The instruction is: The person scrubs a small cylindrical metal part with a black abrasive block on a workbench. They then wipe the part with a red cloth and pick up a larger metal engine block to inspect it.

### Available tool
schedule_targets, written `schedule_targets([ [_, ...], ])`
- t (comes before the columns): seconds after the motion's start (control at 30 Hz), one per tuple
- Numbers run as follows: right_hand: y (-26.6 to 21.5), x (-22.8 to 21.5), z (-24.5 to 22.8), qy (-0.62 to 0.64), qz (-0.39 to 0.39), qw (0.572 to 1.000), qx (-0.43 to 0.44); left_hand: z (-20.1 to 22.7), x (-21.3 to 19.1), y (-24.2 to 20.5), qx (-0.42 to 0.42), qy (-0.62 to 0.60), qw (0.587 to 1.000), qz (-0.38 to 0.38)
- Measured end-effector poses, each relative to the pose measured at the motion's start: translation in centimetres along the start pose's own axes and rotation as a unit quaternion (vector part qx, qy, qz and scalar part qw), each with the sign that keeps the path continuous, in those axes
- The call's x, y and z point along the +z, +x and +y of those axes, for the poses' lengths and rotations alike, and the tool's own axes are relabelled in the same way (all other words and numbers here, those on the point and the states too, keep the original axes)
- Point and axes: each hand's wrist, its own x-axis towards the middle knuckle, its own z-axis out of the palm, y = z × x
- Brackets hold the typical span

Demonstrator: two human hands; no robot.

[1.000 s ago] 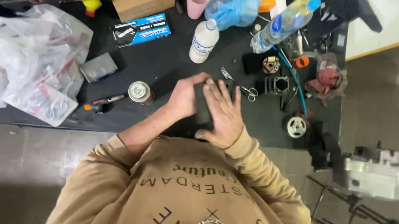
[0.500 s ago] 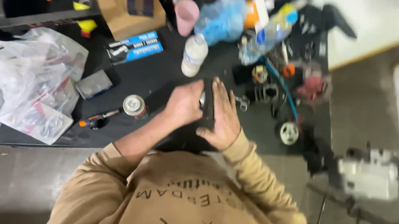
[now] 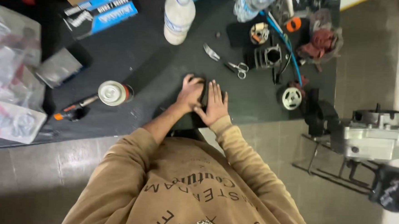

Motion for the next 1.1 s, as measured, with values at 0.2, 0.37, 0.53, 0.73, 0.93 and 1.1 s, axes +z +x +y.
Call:
schedule_targets([
  [0.2,1.6,0.3,-1.8,0.037,0.001,0.998,0.043,-2.3,2.8,-1.2,0.038,0.002,0.986,0.164],
  [0.37,0.4,1.3,1.1,0.068,-0.038,0.996,0.04,0.3,1.2,-0.8,-0.028,0.064,0.994,0.086],
  [0.53,-0.8,1.2,0.8,0.074,-0.026,0.996,0.045,-0.8,1.9,-0.6,-0.011,0.092,0.995,0.042],
  [0.73,1.8,0.4,-0.4,0.04,-0.015,0.998,0.048,-1.8,2.3,-0.7,-0.013,0.099,0.995,0.012],
  [0.93,1.3,0.2,-0.8,0.036,-0.032,0.999,-0.008,-0.6,0.3,-0.3,0.006,0.151,0.988,-0.012],
  [1.1,1.9,0.0,-2.0,0.047,0.019,0.999,-0.016,-2.5,3.3,-0.7,0.063,0.118,0.986,0.101],
])
